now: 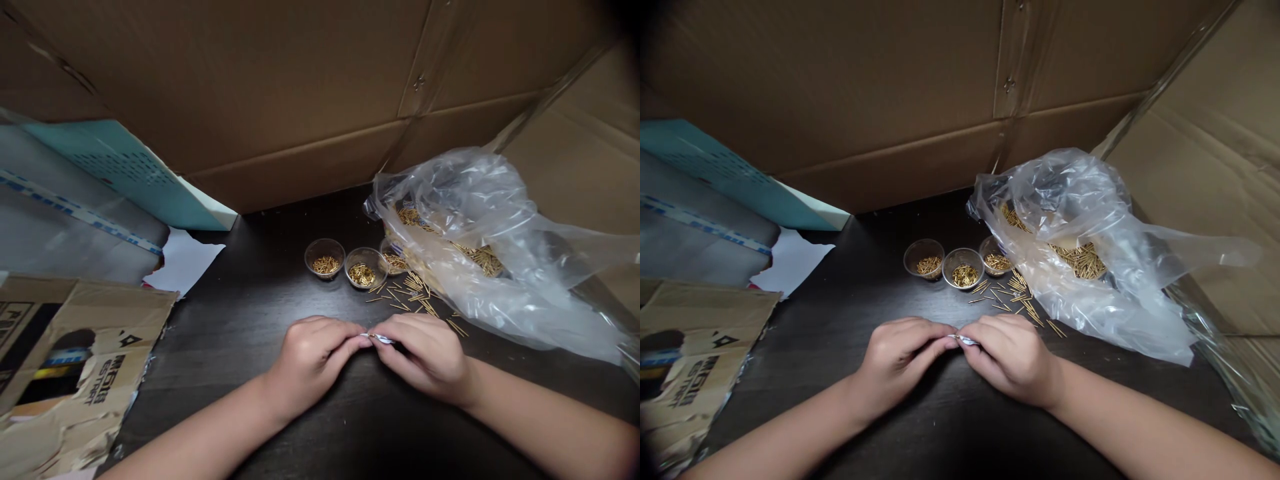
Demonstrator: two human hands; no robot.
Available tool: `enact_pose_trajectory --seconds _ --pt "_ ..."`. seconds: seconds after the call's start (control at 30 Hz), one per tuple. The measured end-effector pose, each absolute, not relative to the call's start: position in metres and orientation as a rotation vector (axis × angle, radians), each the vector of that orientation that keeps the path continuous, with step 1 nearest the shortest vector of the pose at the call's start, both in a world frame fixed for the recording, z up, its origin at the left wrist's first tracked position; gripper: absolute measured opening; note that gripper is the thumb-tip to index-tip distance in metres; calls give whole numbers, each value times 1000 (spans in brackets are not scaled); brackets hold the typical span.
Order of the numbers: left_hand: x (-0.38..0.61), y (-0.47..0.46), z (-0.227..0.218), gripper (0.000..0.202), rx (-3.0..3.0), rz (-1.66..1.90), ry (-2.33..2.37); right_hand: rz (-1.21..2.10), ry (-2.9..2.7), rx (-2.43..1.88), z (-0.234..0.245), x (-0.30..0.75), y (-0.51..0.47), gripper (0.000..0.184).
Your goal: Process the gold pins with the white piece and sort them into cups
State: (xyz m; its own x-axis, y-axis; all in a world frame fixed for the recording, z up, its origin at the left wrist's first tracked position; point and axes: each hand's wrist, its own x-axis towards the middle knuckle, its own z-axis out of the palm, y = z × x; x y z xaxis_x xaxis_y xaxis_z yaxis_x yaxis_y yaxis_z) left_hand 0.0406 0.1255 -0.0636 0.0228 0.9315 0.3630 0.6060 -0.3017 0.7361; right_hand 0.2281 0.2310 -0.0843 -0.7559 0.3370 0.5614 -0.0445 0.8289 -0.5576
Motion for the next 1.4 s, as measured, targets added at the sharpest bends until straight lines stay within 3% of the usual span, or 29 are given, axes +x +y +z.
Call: enact_pose_trajectory --seconds 0.17,0.67,0.93,1.4 --pt "42 125 -64 18 1894 1154 1574 670 -2310 -242 -88 229 231 13" --pt "37 129 -71 16 1887 1077 1699 840 -2249 -321 -89 215 234 10" --pt "36 128 -65 17 1617 1151 1584 942 -2273 -216 -81 219 232 20" --pt "38 129 -69 13 1521 1120 1444 974 -2226 -281 -86 218 234 9"
